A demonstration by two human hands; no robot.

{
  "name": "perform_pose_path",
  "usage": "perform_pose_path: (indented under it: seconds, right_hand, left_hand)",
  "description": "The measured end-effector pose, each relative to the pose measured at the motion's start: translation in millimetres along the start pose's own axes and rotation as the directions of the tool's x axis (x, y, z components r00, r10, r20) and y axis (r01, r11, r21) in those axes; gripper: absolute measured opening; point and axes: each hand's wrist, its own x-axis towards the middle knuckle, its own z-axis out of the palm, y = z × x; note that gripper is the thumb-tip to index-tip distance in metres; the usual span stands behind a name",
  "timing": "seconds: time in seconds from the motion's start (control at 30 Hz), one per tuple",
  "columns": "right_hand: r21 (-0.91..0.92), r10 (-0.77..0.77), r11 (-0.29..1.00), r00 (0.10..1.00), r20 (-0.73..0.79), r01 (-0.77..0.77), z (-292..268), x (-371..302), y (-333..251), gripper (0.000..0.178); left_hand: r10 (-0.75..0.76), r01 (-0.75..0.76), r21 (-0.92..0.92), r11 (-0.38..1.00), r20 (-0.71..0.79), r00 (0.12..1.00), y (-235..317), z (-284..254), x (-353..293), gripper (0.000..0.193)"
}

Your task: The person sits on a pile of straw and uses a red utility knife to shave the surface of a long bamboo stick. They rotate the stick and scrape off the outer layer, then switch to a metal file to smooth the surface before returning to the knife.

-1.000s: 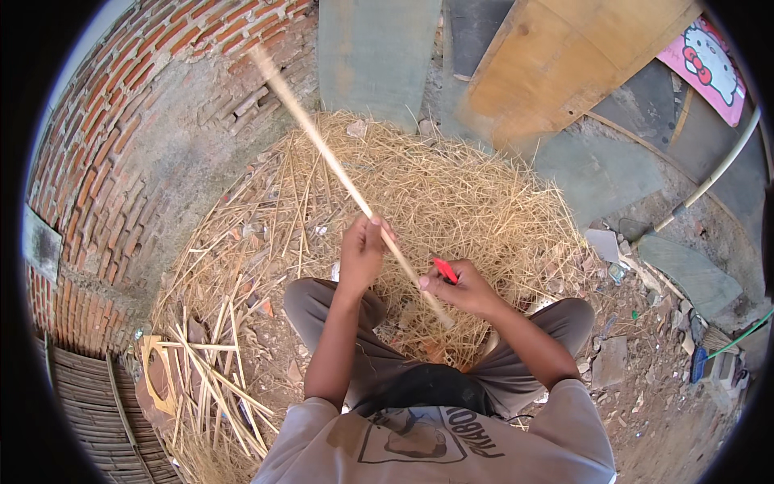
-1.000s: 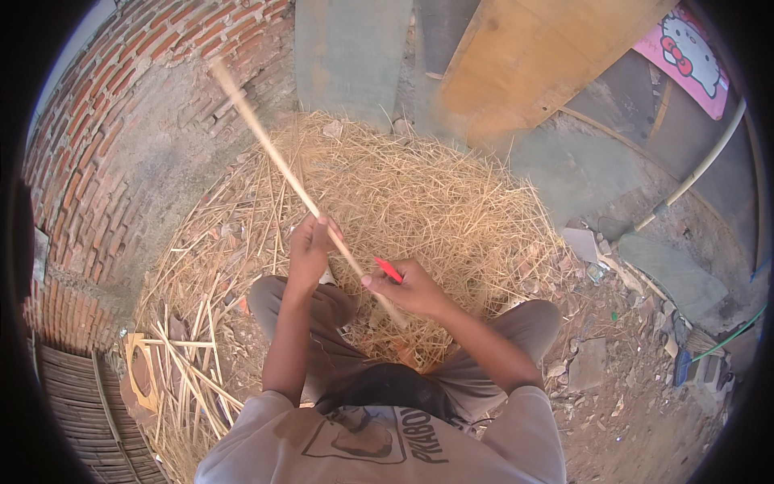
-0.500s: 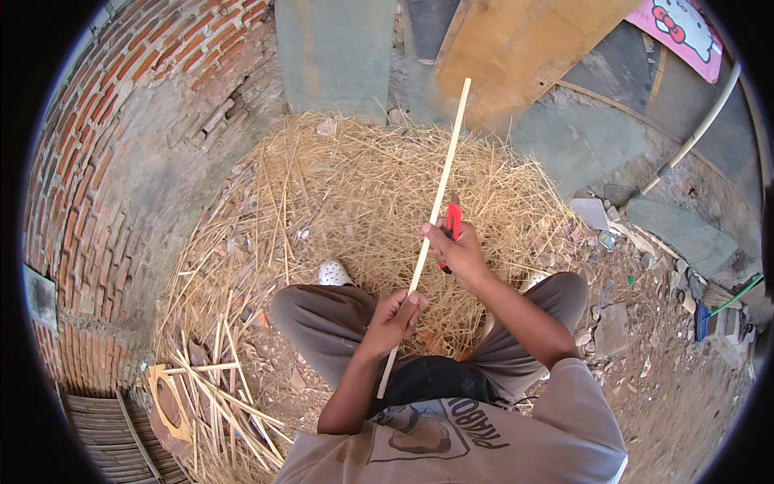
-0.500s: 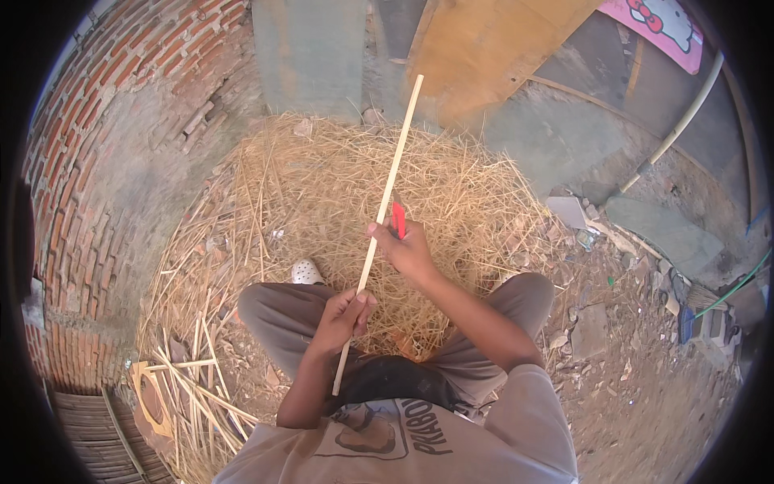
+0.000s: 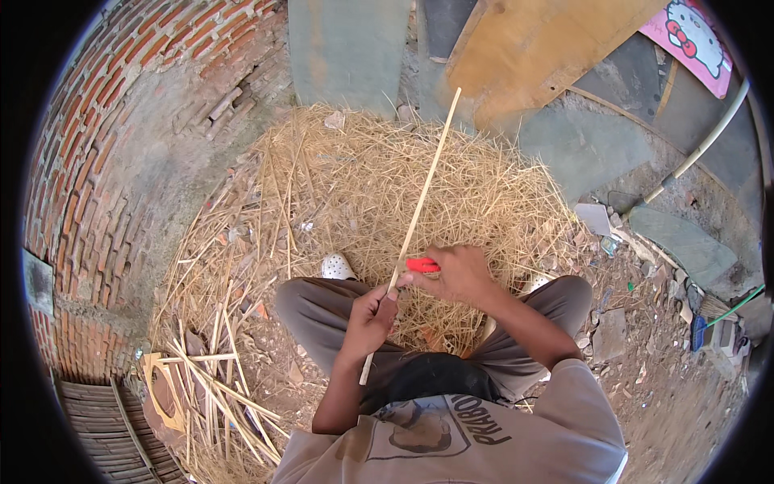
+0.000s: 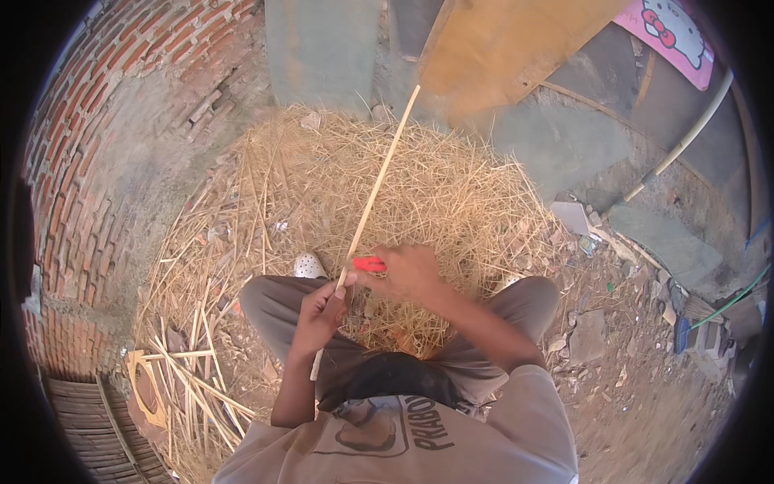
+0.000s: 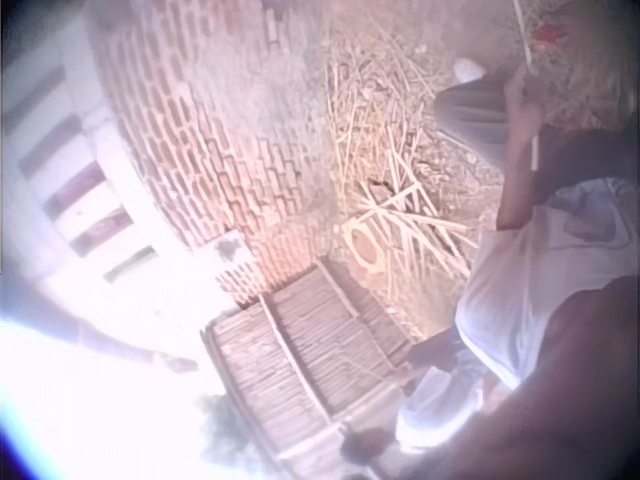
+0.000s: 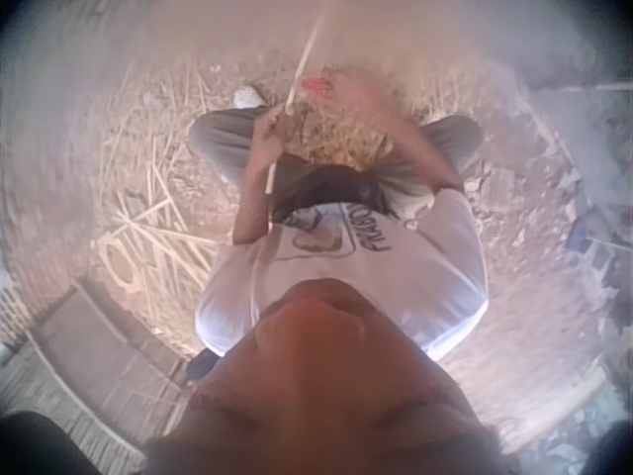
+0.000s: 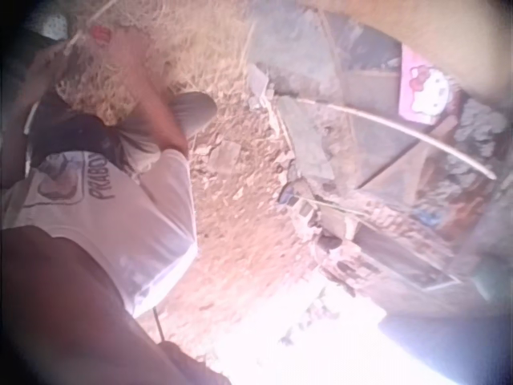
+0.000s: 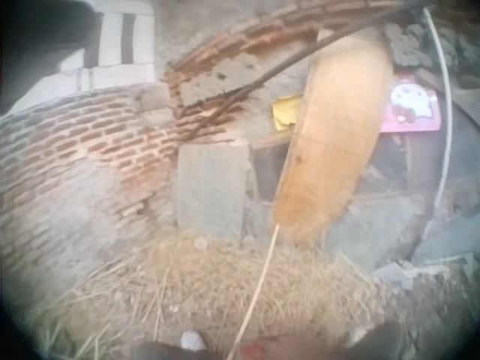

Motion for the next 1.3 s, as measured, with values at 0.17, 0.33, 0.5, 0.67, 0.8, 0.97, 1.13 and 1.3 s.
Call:
perform_pose_path:
  seconds: [0.17, 0.33, 0.5, 0.67, 0.8, 0.97, 1.13, 1.3]
  right_hand:
    - [-0.125, -0.015, 0.992, 0.998, -0.060, 0.007, 2, 12, 6, 0.066]
    - [-0.121, -0.019, 0.993, 0.999, -0.048, 0.013, -3, 25, 23, 0.069]
    - [-0.189, -0.096, 0.979, 0.993, -0.069, 0.082, -15, 37, 30, 0.072]
    - [-0.213, -0.136, 0.972, 0.973, -0.187, 0.095, -8, 43, 41, 0.074]
    - [-0.218, -0.022, 0.975, 0.975, -0.222, -0.028, -1, 46, 72, 0.074]
    - [-0.183, 0.423, 0.873, 0.888, -0.182, -0.453, -27, 65, 153, 0.084]
    - [-0.061, 0.626, 0.743, 0.725, -0.287, -0.666, -55, 66, 190, 0.083]
    - [0.076, 0.568, 0.823, 0.809, -0.151, -0.563, -56, 53, 142, 0.081]
  left_hand:
    - [0.209, -0.171, 0.300, 0.939, -0.098, 0.973, 7, 4, -13, 0.025]
    - [0.250, -0.188, 0.411, 0.892, -0.101, 0.963, 12, 6, -31, 0.029]
    - [0.261, -0.176, 0.480, 0.860, -0.116, 0.958, 14, 4, -42, 0.024]
    - [0.263, -0.151, 0.564, 0.812, -0.123, 0.957, 20, 10, -45, 0.023]
    - [0.280, -0.166, 0.618, 0.768, -0.092, 0.955, 19, 17, -48, 0.022]
    - [0.178, -0.155, 0.631, 0.760, 0.027, 0.984, 6, 17, -75, 0.020]
    - [0.165, -0.152, 0.491, 0.858, 0.017, 0.986, 1, 12, -97, 0.021]
    - [-0.141, 0.141, -0.004, 0.990, -0.055, 0.988, -6, 9, -91, 0.029]
